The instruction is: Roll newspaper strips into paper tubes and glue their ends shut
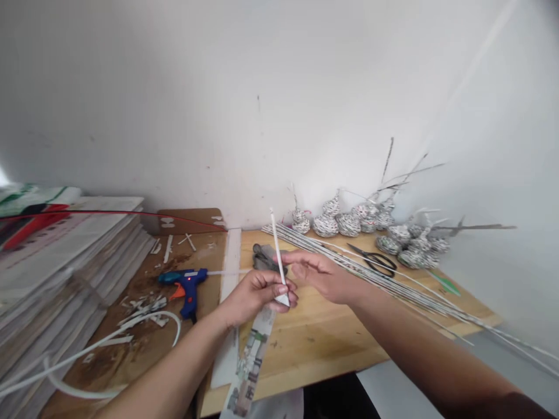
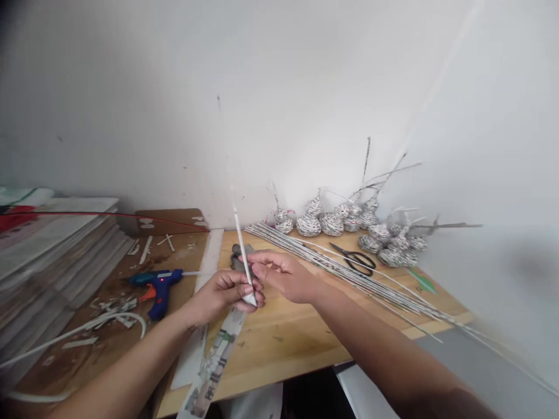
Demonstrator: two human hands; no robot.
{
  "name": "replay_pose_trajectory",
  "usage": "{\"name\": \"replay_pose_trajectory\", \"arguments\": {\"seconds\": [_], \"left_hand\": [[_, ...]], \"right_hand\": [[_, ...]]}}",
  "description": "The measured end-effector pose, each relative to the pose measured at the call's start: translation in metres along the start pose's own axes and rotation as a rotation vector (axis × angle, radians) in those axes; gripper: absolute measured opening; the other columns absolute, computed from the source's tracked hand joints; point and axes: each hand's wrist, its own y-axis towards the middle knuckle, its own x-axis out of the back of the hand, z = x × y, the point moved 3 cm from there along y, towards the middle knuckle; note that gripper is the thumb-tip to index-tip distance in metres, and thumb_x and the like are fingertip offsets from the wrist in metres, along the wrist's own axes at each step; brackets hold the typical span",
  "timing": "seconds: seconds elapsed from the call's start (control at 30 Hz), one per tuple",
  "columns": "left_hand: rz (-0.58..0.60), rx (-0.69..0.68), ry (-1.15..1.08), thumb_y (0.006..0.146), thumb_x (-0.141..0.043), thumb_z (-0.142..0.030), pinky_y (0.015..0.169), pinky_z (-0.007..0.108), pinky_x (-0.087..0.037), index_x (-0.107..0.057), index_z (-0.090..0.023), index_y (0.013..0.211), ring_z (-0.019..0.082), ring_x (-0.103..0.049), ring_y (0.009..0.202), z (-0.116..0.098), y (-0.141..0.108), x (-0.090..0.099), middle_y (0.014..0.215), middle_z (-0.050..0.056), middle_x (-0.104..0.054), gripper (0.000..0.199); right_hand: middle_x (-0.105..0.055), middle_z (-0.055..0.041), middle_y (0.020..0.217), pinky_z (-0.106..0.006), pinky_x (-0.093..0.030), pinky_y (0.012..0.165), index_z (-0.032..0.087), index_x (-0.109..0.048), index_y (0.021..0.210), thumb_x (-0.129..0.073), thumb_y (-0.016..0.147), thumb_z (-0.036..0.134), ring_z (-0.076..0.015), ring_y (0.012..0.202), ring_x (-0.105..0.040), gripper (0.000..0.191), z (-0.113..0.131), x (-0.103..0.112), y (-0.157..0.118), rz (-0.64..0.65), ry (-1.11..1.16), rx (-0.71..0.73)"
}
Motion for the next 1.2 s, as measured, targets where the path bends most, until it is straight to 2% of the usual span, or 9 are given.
{"name": "replay_pose_trajectory", "arguments": {"seconds": [0.07,0.17,0.33,0.53,0.7,0.87,0.93,1.07,1.2], "left_hand": [[-0.009,-0.005,0.012,0.078,-0.067,-0.042,0.072,0.034,-0.055,-0.072,-0.011,0.09,0.021,-0.067,0.08,0.002,0.002,0.003,0.088,0.013,-0.071,0.034],[-0.005,0.009,0.015,0.079,-0.065,-0.043,0.071,0.032,-0.054,-0.073,-0.012,0.087,0.019,-0.066,0.078,0.005,0.005,0.007,0.087,0.012,-0.07,0.033],[-0.018,0.091,0.01,0.079,-0.066,-0.038,0.069,0.027,-0.05,-0.072,-0.014,0.087,0.016,-0.062,0.075,0.016,0.008,0.009,0.083,0.007,-0.069,0.026],[-0.074,0.053,0.14,0.076,-0.069,-0.033,0.062,0.024,-0.042,-0.073,-0.013,0.08,0.013,-0.056,0.064,0.019,0.008,0.007,0.072,0.004,-0.066,0.021],[-0.087,0.081,0.204,0.077,-0.067,-0.037,0.064,0.026,-0.044,-0.074,-0.013,0.086,0.016,-0.057,0.067,0.02,0.007,0.006,0.077,0.006,-0.068,0.026],[-0.055,0.112,0.142,0.079,-0.066,-0.035,0.063,0.025,-0.045,-0.073,-0.012,0.087,0.014,-0.057,0.065,0.02,0.006,0.004,0.078,0.005,-0.067,0.025],[-0.043,0.143,0.115,0.079,-0.067,-0.034,0.066,0.026,-0.047,-0.073,-0.012,0.09,0.014,-0.058,0.068,0.02,0.006,0.003,0.08,0.006,-0.068,0.025],[-0.04,0.186,0.077,0.078,-0.069,-0.033,0.071,0.028,-0.05,-0.072,-0.013,0.092,0.015,-0.061,0.075,0.021,0.006,0.003,0.084,0.007,-0.069,0.025],[-0.051,0.177,0.07,0.078,-0.069,-0.033,0.069,0.026,-0.05,-0.072,-0.012,0.091,0.014,-0.061,0.073,0.019,0.006,0.003,0.083,0.006,-0.069,0.024]], "right_hand": [[-0.061,-0.0018,0.075,-0.026,-0.05,0.061,0.016,-0.06,0.123,-0.056,0.089,0.046,-0.0111,0.061,-0.058,0.046,-0.009,-0.011,0.01,0.112,0.105,-0.055],[-0.058,0.0011,0.068,-0.021,-0.046,0.051,0.017,-0.057,0.126,-0.06,0.087,0.042,-0.0081,0.051,-0.053,0.047,-0.025,-0.016,0.017,0.142,0.151,-0.138],[-0.064,-0.0021,0.074,-0.023,-0.049,0.059,0.015,-0.069,0.107,-0.061,0.087,0.039,-0.01,0.058,-0.058,0.032,-0.046,-0.008,0.019,0.099,0.138,-0.107],[-0.069,-0.0036,0.077,-0.024,-0.05,0.063,0.014,-0.073,0.094,-0.067,0.082,0.036,-0.012,0.067,-0.062,0.025,-0.055,-0.006,0.018,0.04,0.228,-0.131],[-0.067,-0.0008,0.065,-0.023,-0.048,0.057,0.015,-0.074,0.088,-0.072,0.077,0.035,-0.0105,0.057,-0.059,0.023,-0.058,-0.004,0.017,-0.042,0.227,-0.198],[-0.066,-0.0005,0.066,-0.021,-0.045,0.054,0.015,-0.072,0.075,-0.078,0.069,0.033,-0.0105,0.059,-0.058,0.02,-0.053,0.002,0.016,-0.171,0.186,-0.153],[-0.066,-0.001,0.067,-0.022,-0.045,0.054,0.014,-0.072,0.077,-0.077,0.071,0.034,-0.0106,0.06,-0.058,0.021,-0.05,0.003,0.015,-0.16,0.18,-0.14],[-0.067,-0.0023,0.072,-0.024,-0.048,0.06,0.016,-0.072,0.095,-0.065,0.083,0.037,-0.0122,0.065,-0.06,0.025,-0.048,0.001,0.014,-0.008,0.178,-0.151],[-0.066,-0.0014,0.07,-0.023,-0.046,0.058,0.015,-0.07,0.079,-0.074,0.075,0.036,-0.0112,0.062,-0.058,0.022,-0.051,0.003,0.015,-0.117,0.197,-0.139]]}}
